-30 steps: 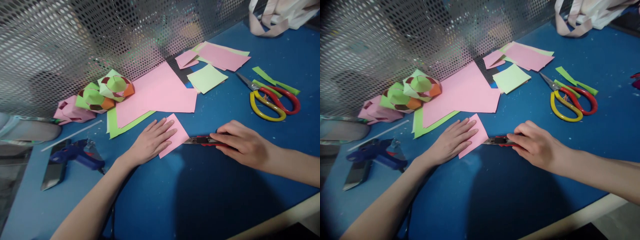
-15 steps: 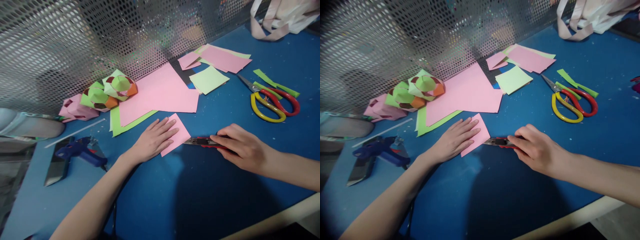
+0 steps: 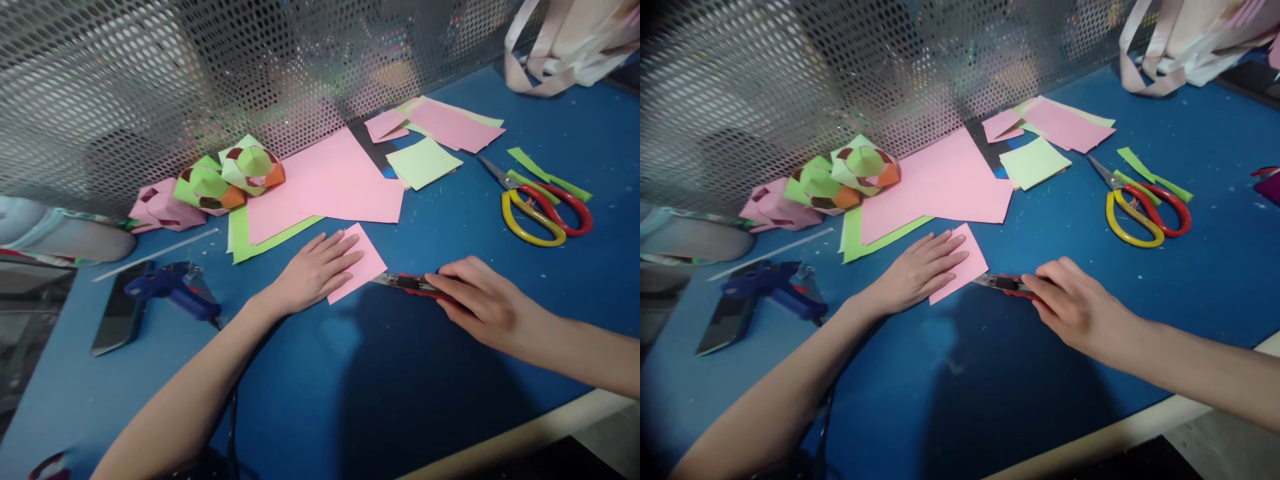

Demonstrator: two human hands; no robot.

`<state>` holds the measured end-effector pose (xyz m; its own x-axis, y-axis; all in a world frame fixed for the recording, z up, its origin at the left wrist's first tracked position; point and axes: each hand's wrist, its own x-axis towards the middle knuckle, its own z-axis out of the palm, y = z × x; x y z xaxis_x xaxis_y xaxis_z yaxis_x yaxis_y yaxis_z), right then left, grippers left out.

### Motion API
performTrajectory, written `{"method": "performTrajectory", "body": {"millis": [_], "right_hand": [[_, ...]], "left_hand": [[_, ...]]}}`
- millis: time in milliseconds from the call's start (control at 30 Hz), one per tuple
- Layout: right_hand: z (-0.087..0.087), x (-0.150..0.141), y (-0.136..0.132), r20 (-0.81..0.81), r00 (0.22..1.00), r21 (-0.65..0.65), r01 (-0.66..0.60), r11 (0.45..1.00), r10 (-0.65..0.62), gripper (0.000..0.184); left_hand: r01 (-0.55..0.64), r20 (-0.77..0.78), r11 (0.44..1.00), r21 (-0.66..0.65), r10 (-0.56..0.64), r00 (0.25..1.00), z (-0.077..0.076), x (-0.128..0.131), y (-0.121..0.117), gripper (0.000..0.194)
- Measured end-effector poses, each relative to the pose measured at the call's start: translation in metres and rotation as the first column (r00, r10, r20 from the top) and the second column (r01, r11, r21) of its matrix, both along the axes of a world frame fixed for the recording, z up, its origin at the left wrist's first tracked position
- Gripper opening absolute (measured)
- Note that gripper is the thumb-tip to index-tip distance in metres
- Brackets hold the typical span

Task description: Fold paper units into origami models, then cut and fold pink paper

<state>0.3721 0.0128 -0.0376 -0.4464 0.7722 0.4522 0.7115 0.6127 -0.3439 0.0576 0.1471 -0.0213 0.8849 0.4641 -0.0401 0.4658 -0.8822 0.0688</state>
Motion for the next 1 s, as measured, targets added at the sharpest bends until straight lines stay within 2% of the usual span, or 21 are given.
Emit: {"method": "performTrajectory", "body": {"millis": [500,1000], "right_hand": [[0.000,-0.004,-0.002,0.014,0.999,-0.101,-0.029,0.994,0.030,0.029],[0.000,-0.014,-0.001,-0.005,0.999,-0.107,-0.053,0.993,0.053,0.027]], "left_hand": [[0.004,0.005,1.000,0.019,-0.004,1.000,0.000,0.001,0.000,0.050],[0.023,0.022,0.999,0.039,-0.023,0.999,-0.004,0.000,0.002,0.051]]}}
